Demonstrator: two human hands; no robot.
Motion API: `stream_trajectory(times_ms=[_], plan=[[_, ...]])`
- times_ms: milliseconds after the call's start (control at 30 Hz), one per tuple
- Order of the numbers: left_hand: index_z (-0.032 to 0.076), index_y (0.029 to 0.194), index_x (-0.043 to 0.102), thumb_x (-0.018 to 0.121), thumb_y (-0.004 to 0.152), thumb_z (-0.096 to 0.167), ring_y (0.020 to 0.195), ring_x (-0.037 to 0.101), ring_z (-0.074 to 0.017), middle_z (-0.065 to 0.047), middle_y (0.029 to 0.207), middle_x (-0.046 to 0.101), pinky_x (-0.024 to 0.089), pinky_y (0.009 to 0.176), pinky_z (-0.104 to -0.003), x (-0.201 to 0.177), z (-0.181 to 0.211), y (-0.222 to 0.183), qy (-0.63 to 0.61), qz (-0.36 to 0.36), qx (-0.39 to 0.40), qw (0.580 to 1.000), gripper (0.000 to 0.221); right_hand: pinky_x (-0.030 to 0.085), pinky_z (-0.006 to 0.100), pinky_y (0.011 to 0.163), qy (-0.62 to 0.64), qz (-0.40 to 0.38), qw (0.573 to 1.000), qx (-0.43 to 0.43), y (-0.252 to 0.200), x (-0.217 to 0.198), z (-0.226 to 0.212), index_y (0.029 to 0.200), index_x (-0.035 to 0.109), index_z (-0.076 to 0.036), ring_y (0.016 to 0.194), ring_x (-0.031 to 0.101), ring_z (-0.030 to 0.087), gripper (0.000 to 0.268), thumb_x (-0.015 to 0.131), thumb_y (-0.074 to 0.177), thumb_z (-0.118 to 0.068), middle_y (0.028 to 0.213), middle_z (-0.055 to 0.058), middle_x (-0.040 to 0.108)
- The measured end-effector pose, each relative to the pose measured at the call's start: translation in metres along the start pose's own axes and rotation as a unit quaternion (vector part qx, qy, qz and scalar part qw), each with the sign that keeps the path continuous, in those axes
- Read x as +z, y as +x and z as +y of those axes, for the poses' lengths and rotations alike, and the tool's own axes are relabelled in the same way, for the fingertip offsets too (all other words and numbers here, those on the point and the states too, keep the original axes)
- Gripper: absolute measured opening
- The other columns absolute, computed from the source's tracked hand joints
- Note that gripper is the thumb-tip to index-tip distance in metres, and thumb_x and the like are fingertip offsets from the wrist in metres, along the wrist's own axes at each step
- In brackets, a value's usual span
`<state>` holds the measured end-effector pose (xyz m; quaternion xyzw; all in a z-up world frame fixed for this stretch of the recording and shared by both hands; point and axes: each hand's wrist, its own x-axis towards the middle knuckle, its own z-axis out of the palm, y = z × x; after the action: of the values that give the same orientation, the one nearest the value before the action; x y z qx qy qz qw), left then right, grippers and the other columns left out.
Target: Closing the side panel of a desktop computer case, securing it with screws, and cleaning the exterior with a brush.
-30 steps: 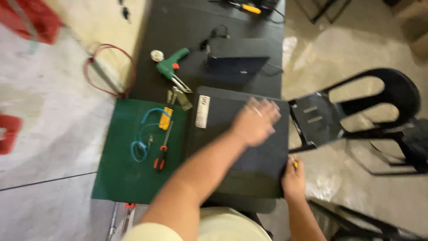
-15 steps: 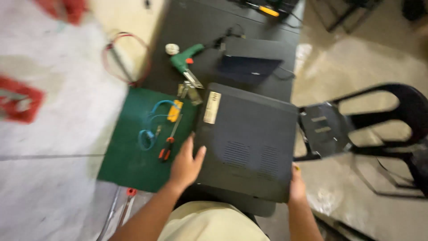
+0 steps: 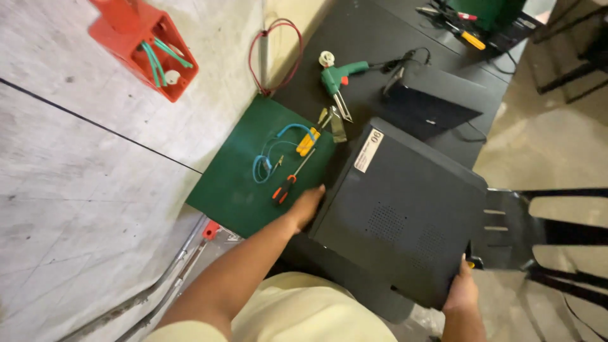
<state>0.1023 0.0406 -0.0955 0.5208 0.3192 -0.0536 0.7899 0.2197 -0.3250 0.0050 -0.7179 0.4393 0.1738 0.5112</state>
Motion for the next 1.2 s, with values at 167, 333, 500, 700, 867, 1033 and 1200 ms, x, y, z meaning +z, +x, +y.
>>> stream_trajectory(times_ms=[167, 333, 500, 700, 867, 1033, 1200], plan=[[0.005, 0.130, 0.068, 0.048, 0.097, 0.053, 0.120, 0.064, -0.0217, -0.012, 0.126, 0.071, 0.048, 0.105, -0.036, 0.015, 0.020, -0.008, -0.065, 0.062, -0.060, 0.994, 0.061, 0.033, 0.054, 0.105, -0.321, 0.027, 0.921, -0.221, 0.007, -0.013, 0.014, 0.142, 0.057, -0.004, 0.127, 0.049, 0.055, 0.083, 0.015, 0.107, -0.067, 0.137, 0.037, 0.056], [0.009, 0.134, 0.068, 0.050, 0.092, 0.060, 0.112, 0.067, -0.0252, -0.013, 0.122, 0.071, 0.052, 0.097, -0.039, 0.035, 0.054, -0.055, -0.105, 0.081, -0.147, 0.980, 0.068, 0.037, 0.049, 0.100, -0.286, -0.011, 0.925, -0.249, -0.010, -0.022, 0.005, 0.128, 0.067, -0.008, 0.121, 0.056, 0.041, 0.066, 0.035, 0.106, -0.062, 0.130, 0.024, 0.065], [0.014, 0.162, 0.033, 0.039, 0.101, 0.067, 0.151, 0.033, -0.0354, -0.014, 0.165, 0.035, 0.019, 0.129, -0.046, 0.050, 0.086, -0.095, -0.037, 0.058, -0.122, 0.990, 0.081, 0.044, 0.055, 0.105, -0.138, -0.047, 0.970, -0.196, 0.026, -0.041, 0.029, 0.140, 0.063, -0.010, 0.123, 0.057, 0.036, 0.063, 0.057, 0.110, -0.064, 0.125, 0.023, 0.064], [0.045, 0.165, 0.017, 0.015, 0.085, 0.098, 0.143, 0.042, -0.0475, -0.020, 0.153, 0.044, 0.018, 0.118, -0.067, 0.036, 0.097, -0.098, 0.366, 0.059, -0.182, 0.911, 0.096, 0.045, 0.051, 0.099, -0.119, -0.039, 0.966, -0.227, -0.007, -0.044, 0.046, 0.131, 0.069, -0.005, 0.108, 0.058, 0.033, 0.059, 0.058, 0.112, -0.060, 0.110, 0.018, 0.066], [0.026, 0.162, 0.034, 0.048, 0.091, 0.079, 0.133, 0.053, -0.0475, -0.023, 0.135, 0.051, 0.047, 0.106, -0.055, 0.038, 0.125, -0.136, 0.455, 0.073, -0.017, 0.887, 0.090, 0.048, 0.042, 0.077, -0.169, -0.012, 0.924, -0.342, 0.034, -0.028, 0.052, 0.117, 0.072, -0.020, 0.086, 0.058, 0.027, 0.028, 0.055, 0.117, -0.042, 0.087, 0.012, 0.064], [0.024, 0.158, 0.040, 0.067, 0.082, 0.069, 0.115, 0.060, -0.0426, -0.017, 0.120, 0.051, 0.052, 0.097, -0.052, 0.057, 0.134, -0.168, 0.447, 0.106, 0.090, 0.884, 0.092, 0.047, 0.045, 0.101, -0.229, -0.011, 0.931, -0.285, 0.009, -0.017, 0.029, 0.135, 0.063, -0.021, 0.119, 0.063, 0.034, 0.042, 0.050, 0.108, -0.050, 0.123, 0.016, 0.071], [0.024, 0.152, 0.048, 0.078, 0.072, 0.067, 0.107, 0.065, -0.0345, -0.011, 0.113, 0.052, 0.056, 0.085, -0.051, 0.080, 0.142, -0.193, 0.459, 0.118, 0.183, 0.861, 0.095, 0.041, 0.042, 0.106, -0.230, -0.010, 0.927, -0.296, -0.004, -0.012, 0.022, 0.140, 0.058, -0.026, 0.128, 0.058, 0.030, 0.042, 0.048, 0.103, -0.044, 0.137, 0.009, 0.066]])
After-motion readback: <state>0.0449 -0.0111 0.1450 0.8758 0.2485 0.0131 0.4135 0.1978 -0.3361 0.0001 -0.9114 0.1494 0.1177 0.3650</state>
